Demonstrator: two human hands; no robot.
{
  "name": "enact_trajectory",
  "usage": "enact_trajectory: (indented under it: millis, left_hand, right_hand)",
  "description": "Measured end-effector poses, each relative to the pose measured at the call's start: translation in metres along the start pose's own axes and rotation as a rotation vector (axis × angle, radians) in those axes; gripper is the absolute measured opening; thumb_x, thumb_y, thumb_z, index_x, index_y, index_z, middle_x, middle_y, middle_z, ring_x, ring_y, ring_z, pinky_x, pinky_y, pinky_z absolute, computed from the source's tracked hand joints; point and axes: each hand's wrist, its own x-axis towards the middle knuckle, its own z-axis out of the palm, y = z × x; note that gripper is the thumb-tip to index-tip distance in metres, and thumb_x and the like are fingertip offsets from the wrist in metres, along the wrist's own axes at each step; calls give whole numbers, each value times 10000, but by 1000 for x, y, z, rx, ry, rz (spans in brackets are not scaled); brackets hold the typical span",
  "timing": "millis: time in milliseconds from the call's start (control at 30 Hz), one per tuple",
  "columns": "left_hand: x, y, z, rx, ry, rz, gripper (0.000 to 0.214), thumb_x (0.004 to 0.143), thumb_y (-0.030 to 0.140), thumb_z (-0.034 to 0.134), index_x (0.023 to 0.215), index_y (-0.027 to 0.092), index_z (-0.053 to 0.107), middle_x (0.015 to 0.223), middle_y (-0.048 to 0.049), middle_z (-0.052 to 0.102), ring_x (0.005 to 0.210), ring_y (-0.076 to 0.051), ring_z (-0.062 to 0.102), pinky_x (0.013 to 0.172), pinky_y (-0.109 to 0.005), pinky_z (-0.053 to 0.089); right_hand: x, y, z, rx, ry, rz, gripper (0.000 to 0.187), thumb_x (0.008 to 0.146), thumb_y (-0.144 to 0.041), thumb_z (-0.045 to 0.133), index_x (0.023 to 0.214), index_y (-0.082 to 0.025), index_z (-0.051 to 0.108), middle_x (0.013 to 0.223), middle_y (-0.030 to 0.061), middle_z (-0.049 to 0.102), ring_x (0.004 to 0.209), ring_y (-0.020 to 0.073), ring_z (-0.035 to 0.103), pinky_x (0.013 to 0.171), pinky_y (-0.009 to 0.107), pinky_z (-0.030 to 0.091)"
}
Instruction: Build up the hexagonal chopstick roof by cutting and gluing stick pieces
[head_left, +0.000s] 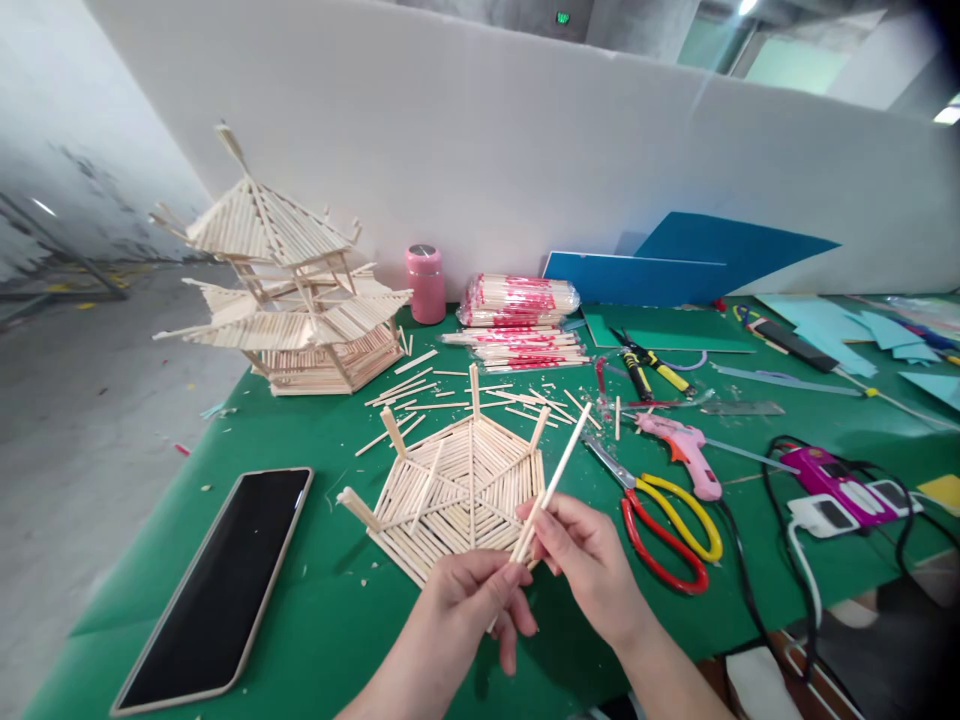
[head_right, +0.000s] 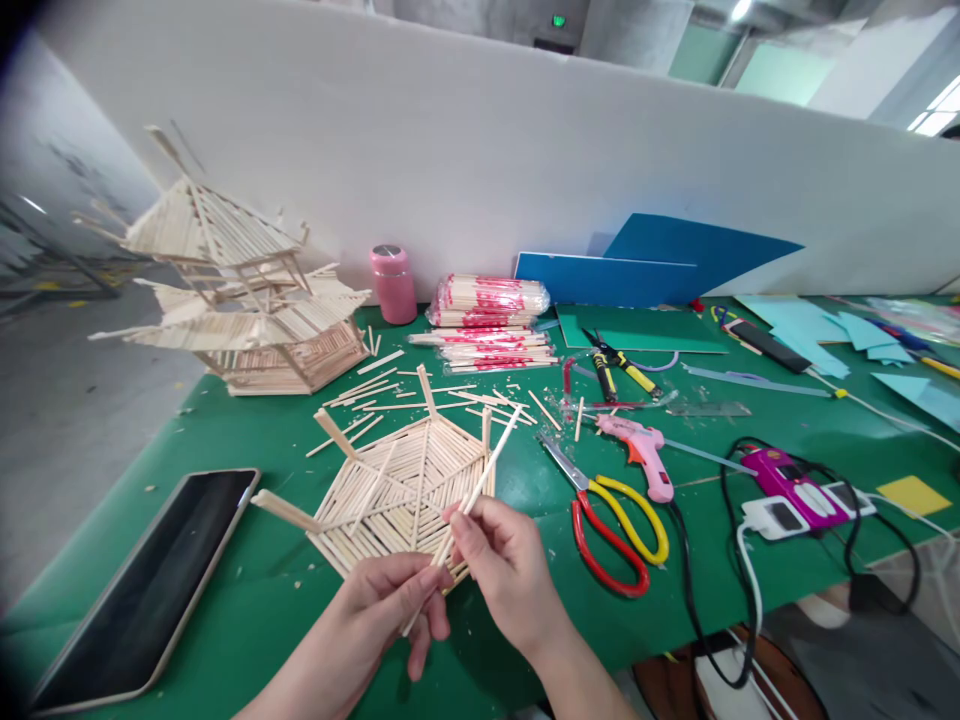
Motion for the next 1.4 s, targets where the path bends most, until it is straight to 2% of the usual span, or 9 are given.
enact_trajectory:
  millis: [200,367,533,733,900,1100,1267,1400]
  left_hand:
    - [-2,2,4,97,61,-26,275,751,361,527,687,103,599,530,-30,627,389,-85,510,431,-190,320]
    - [-1,17,11,78,-2,-22,318,732,400,544,631,103,596,576,-35,619,487,-112,553,510,-212,364]
    - [3,17,15,114,76,28,389,748,443,510,540,118,559,440,26,484,381,-59,390,426,-191,251]
    - [-1,11,10,197,98,45,407,753,465,494,531,126,534,410,48,408,388,-54,301,420,-195,199]
    - [-3,2,6,208,80,23,392,735,505,493,653,127,556,499,23,499,371,-51,338,396,-187,219]
    - [0,4,8,150,30,83,376,733,478,517,574,137,526,510,22,491,427,-81,463,434,-189,333]
    - [-3,6,11,183,78,129,361,741,432,532,536,134,531,473,32,446,422,-74,421,436,-185,320]
    - [-6,4,11,283,101,156,328,766,390,512,570,131,560,524,21,457,435,-72,394,439,-189,302]
  right_hand:
    - [-2,0,-3,-181,60,-41,283,827,-330,476,654,-126,569,508,-38,448,461,66,395,435,186,316]
    - [-7,1,2,-217,36,-61,276,837,-315,456,637,-142,534,502,-41,433,455,73,393,434,193,316]
    - [-9,-1,6,-232,4,-98,315,850,-294,431,561,-169,438,464,-51,417,451,79,414,461,200,332]
    - [-9,0,3,-247,3,-115,301,837,-300,449,575,-159,488,569,-11,501,547,106,471,521,214,369]
    - [-11,3,4,-217,-1,-120,299,836,-300,454,575,-162,507,557,-9,522,548,113,490,529,217,382]
    - [-17,3,7,-298,-2,-162,295,850,-259,430,594,-162,541,499,-21,481,504,111,479,511,224,366]
    - [-20,3,8,-342,4,-198,262,846,-240,436,642,-166,583,534,-3,514,537,123,505,524,227,382]
    - [-23,4,7,-365,9,-251,221,832,-228,452,682,-174,605,585,14,564,572,136,542,554,228,421]
